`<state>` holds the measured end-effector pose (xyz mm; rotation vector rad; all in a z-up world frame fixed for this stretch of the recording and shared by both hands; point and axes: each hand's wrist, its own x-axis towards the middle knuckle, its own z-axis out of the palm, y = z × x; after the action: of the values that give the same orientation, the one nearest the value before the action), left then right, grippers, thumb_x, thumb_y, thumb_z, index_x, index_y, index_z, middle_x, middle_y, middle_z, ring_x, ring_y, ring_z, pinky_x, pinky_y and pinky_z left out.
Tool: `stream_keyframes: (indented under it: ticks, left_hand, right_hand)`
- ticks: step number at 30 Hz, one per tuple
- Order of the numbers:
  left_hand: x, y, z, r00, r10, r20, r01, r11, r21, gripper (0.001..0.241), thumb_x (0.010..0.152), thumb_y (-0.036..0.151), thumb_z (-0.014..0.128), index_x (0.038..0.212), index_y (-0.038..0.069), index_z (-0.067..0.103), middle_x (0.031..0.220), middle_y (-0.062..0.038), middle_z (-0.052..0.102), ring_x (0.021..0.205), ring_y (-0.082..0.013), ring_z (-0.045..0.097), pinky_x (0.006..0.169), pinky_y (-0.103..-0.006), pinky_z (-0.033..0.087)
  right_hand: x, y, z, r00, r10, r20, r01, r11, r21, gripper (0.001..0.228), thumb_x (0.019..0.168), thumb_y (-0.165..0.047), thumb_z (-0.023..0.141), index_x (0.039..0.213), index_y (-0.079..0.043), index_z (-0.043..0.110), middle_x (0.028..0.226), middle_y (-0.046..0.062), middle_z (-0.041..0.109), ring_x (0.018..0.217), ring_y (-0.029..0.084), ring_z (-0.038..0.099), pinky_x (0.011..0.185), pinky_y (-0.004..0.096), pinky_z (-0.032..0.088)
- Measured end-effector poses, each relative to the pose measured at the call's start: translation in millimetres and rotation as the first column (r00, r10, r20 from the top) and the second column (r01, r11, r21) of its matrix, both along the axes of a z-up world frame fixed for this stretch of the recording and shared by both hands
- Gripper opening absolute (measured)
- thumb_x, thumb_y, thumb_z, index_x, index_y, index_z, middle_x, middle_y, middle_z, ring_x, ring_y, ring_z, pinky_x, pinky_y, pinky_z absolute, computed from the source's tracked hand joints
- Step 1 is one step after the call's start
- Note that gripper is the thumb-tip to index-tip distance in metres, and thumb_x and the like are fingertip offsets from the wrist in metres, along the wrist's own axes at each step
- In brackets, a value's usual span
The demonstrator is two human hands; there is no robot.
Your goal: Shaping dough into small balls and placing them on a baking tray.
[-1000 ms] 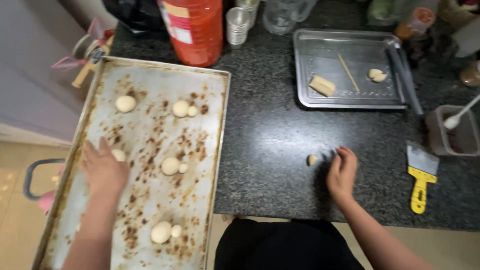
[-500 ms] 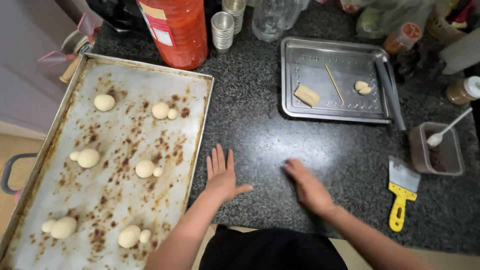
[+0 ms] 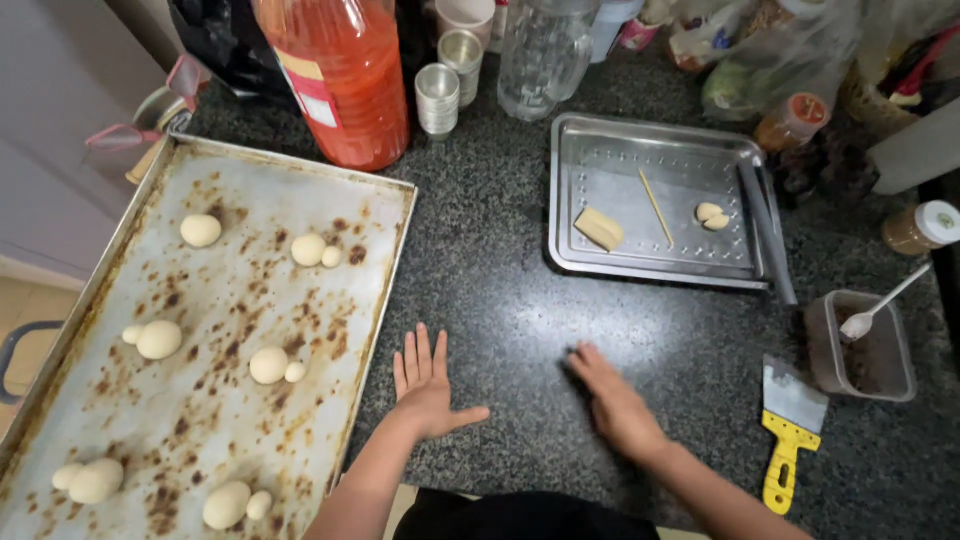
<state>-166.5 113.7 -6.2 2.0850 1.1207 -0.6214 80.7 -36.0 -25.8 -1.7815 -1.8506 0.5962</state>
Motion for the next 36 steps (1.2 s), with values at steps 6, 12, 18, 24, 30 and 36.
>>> stream_keyframes:
  ticks: [6,12,18,24,30,36]
  left_hand:
    - [5,-1,-21,0.73,0.16,0.665,-0.478,0.814,0.33,0.079,0.079,0.032,0.062,0.138,-0.001,0.021,0.146,-0.024,0.013,0.135,-0.0378,0.011,0.109,-0.0482,0.009]
    - [3,45,-30,0.481,0.257,0.838,-0.856,0.342,0.387,0.034,0.084,0.004,0.055,0.116,-0.006,0.051,0.116,-0.023,0.051,0.108,-0.0398,0.045,0.096,-0.0462,0.035]
    - [-1,32,-35,0.506,0.385,0.772,-0.861,0.282,0.423,0.015,0.082,0.005,0.057,0.093,0.0,0.065,0.101,-0.013,0.056,0.095,-0.0342,0.048,0.086,-0.0436,0.037]
    - [-9,-2,-28,0.566,0.303,0.767,-0.82,0.308,0.483,0.014,0.082,0.005,0.055,0.092,0.002,0.064,0.101,-0.009,0.057,0.097,-0.03,0.05,0.088,-0.0411,0.038]
    - [-40,-74,-11,0.635,0.201,0.746,-0.745,0.415,0.522,0.016,0.078,0.014,0.06,0.091,0.005,0.063,0.1,-0.007,0.057,0.099,-0.0266,0.05,0.091,-0.0401,0.034]
    - [-73,-125,-12,0.694,0.204,0.691,-0.687,0.476,0.549,0.02,0.068,0.029,0.068,0.074,0.011,0.062,0.091,-0.001,0.06,0.095,-0.0216,0.051,0.09,-0.0413,0.031]
  right_hand:
    - [3,31,-8,0.919,-0.321,0.231,0.294,0.945,0.143,0.061,0.071,0.012,0.041,0.13,-0.003,0.041,0.141,0.022,0.032,0.133,0.037,0.028,0.108,0.046,0.02]
    - [0,-16,4,0.99,-0.038,0.138,0.035,0.999,0.022,0.068,0.066,0.013,0.039,0.131,-0.006,0.041,0.141,0.021,0.032,0.133,0.037,0.026,0.108,0.043,0.022]
    - [29,-8,-12,0.922,-0.344,0.176,0.316,0.934,0.169,0.068,0.062,0.012,0.043,0.129,-0.002,0.04,0.141,0.024,0.028,0.133,0.038,0.022,0.109,0.045,0.015]
    - [24,-7,-18,0.869,-0.465,0.17,0.433,0.88,0.194,0.061,0.068,0.013,0.039,0.127,-0.002,0.042,0.144,0.02,0.029,0.135,0.035,0.023,0.112,0.042,0.017]
    - [25,-9,-17,0.881,-0.449,0.15,0.422,0.889,0.18,0.061,0.068,0.013,0.039,0.127,-0.001,0.042,0.143,0.021,0.029,0.135,0.036,0.023,0.111,0.043,0.016]
    - [27,-10,-18,0.889,-0.434,0.147,0.409,0.895,0.176,0.063,0.064,0.013,0.041,0.126,-0.001,0.042,0.143,0.021,0.027,0.135,0.035,0.022,0.11,0.043,0.016]
